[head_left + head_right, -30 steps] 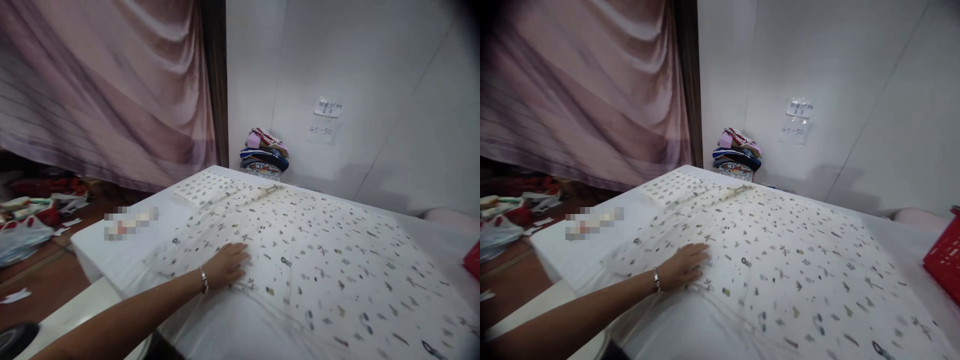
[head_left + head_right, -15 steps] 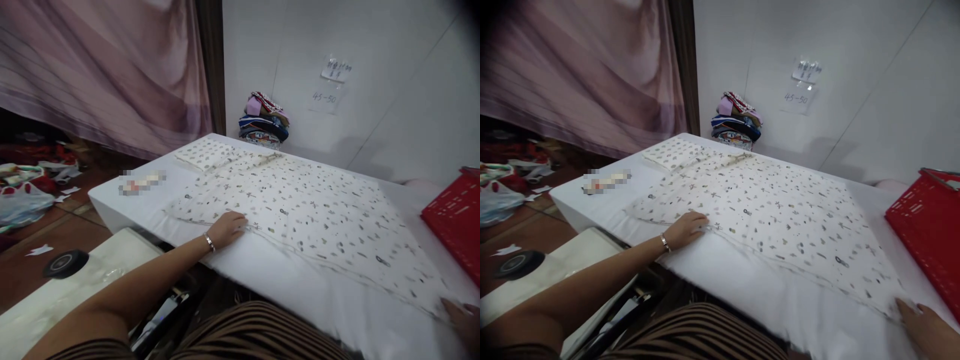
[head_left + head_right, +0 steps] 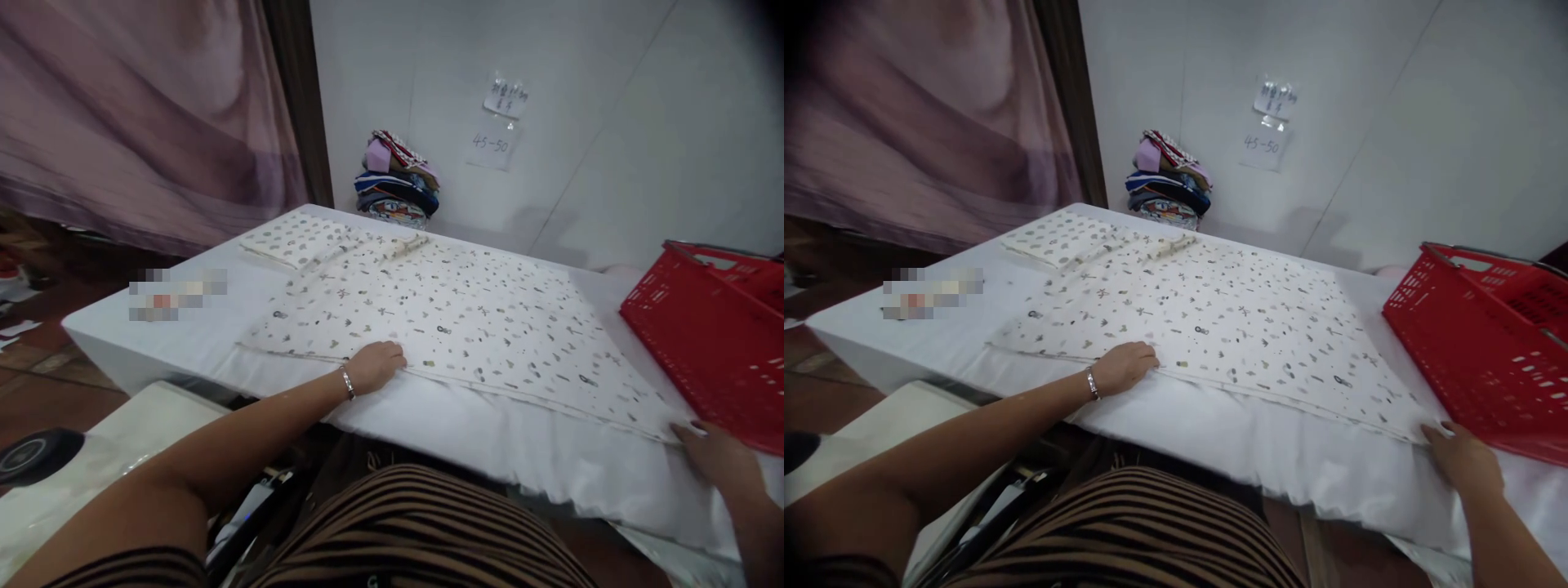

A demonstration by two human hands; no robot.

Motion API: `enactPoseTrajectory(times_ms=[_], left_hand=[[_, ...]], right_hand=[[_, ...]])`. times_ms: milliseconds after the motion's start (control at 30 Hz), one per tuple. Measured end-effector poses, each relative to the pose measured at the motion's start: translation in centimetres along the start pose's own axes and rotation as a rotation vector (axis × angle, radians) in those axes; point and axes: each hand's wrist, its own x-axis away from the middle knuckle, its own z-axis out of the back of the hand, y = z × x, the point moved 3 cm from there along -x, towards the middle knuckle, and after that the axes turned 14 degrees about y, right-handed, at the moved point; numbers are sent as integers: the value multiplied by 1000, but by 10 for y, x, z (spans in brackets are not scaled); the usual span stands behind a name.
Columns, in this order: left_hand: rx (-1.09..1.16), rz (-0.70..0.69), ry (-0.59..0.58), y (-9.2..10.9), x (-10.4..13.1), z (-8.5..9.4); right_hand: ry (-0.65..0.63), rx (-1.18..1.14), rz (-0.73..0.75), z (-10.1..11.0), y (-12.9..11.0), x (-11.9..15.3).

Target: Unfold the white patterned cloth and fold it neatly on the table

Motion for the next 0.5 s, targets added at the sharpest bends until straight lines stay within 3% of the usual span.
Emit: enactPoseTrajectory(times_ms=[100,233,300,367,500], left_hand=[[98,75,39,3,3,3],[212,148,66,5,-4,3],[216,149,65,8,-12,-2],[199,110,48,14,-20,-8],[157,21,8,23,-33,-18]], right_hand=[[-41,95,-159,13,-12,12],[199,-63,130,36,-81,38],[126,-293,269,39,-130,60],[-75,-490,392,35,-180,86],[-243,-633,743,29,-257,126]])
